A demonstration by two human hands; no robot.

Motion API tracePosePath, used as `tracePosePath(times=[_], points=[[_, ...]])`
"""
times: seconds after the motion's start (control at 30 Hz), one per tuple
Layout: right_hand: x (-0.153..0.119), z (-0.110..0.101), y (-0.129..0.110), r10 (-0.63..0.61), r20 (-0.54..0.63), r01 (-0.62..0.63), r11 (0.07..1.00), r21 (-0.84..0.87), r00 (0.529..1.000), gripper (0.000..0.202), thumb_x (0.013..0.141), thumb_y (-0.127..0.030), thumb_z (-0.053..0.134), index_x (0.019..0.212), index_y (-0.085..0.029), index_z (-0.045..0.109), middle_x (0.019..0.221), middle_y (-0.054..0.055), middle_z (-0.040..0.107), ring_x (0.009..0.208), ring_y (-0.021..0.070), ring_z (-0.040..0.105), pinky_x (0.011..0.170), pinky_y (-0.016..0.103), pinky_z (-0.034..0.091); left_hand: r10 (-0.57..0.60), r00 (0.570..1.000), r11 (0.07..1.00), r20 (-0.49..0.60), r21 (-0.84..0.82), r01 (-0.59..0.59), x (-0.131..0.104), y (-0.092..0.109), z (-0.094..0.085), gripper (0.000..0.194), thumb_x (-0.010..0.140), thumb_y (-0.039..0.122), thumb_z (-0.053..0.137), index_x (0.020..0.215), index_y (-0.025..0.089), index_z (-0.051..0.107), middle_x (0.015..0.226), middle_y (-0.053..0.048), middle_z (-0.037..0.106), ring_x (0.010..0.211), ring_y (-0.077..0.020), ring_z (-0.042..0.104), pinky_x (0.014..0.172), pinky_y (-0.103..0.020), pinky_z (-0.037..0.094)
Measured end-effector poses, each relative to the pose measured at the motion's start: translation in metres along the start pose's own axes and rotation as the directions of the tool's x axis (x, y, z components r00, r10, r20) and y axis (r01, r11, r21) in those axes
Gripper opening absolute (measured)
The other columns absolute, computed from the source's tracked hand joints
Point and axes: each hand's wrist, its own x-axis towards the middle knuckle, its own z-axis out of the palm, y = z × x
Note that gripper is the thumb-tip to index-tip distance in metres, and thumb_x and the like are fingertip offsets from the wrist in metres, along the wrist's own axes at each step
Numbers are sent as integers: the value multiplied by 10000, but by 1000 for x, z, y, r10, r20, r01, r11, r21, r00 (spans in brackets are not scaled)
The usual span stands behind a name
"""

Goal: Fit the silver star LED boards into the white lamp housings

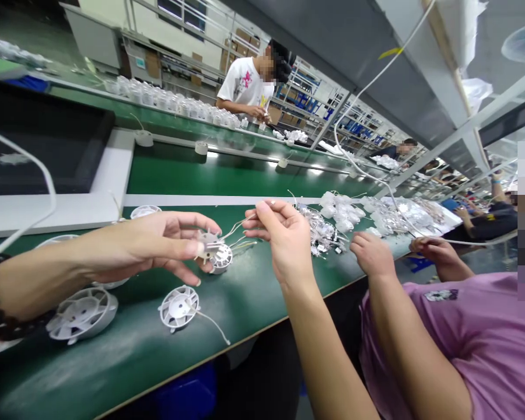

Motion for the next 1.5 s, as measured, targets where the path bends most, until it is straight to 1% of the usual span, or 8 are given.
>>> tracePosePath(times=[0.17,0.27,0.33,0.47,0.6,0.73,0.9,1.5], points=[[-15,-9,1,-79,13,80,966,-248,997,361,852,-452,791,1103,-231,652,965,65,790,900,252,794,800,421,682,-19,999,999,-38,27,20,0,0,7,368,832,279,876,1158,212,719,904,-5,708,802,-140,716,687,-239,639],[-28,-10,-7,-407,20,341,737,-583,913,431,902,-347,714,1312,-249,623,1436,145,681,1409,340,606,1151,581,518,-11,999,999,-50,50,13,0,0,7,328,827,274,867,1120,215,733,879,0,716,740,-117,686,670,-220,620],[-36,-8,-14,-423,165,429,665,-612,891,415,950,-313,674,1358,-250,629,1520,129,638,1487,331,535,1221,575,446,9,999,996,-47,89,-5,1,-2,6,306,847,294,859,1120,223,741,864,4,723,757,-117,685,671,-204,606],[-41,0,-16,18,482,148,941,-304,876,433,955,-394,735,1339,-208,656,1238,101,787,1124,253,759,971,408,619,111,992,972,-57,213,-96,2,-7,3,293,888,351,834,1146,241,748,873,-3,766,800,-135,711,692,-194,596],[-41,9,-9,195,440,-87,963,-254,876,461,809,-365,898,1206,-218,717,1053,34,791,879,189,734,764,292,589,137,987,962,-88,248,-111,3,-11,-1,379,888,521,807,1164,264,772,1037,-49,820,905,-226,782,765,-278,660],[-41,10,-11,210,437,-45,932,-359,875,224,818,-341,886,864,-193,724,723,-49,656,672,123,574,593,234,425,134,991,914,-25,390,-114,6,-10,-5,412,909,585,784,1208,303,752,1001,-18,834,872,-243,796,786,-301,676],[-35,-6,-13,194,561,-68,969,-237,805,270,897,-447,799,879,-179,782,764,-2,706,710,147,611,715,287,507,102,995,913,10,396,-98,0,3,4,366,935,455,760,1194,199,728,831,-12,817,724,-184,765,624,-223,631],[-44,-11,0,212,543,-174,977,-121,813,422,902,-597,811,801,-188,772,757,31,732,747,164,651,744,305,544,61,998,948,-21,313,-51,0,3,10,240,942,396,827,1040,183,774,744,45,806,605,-84,753,582,-92,601]])
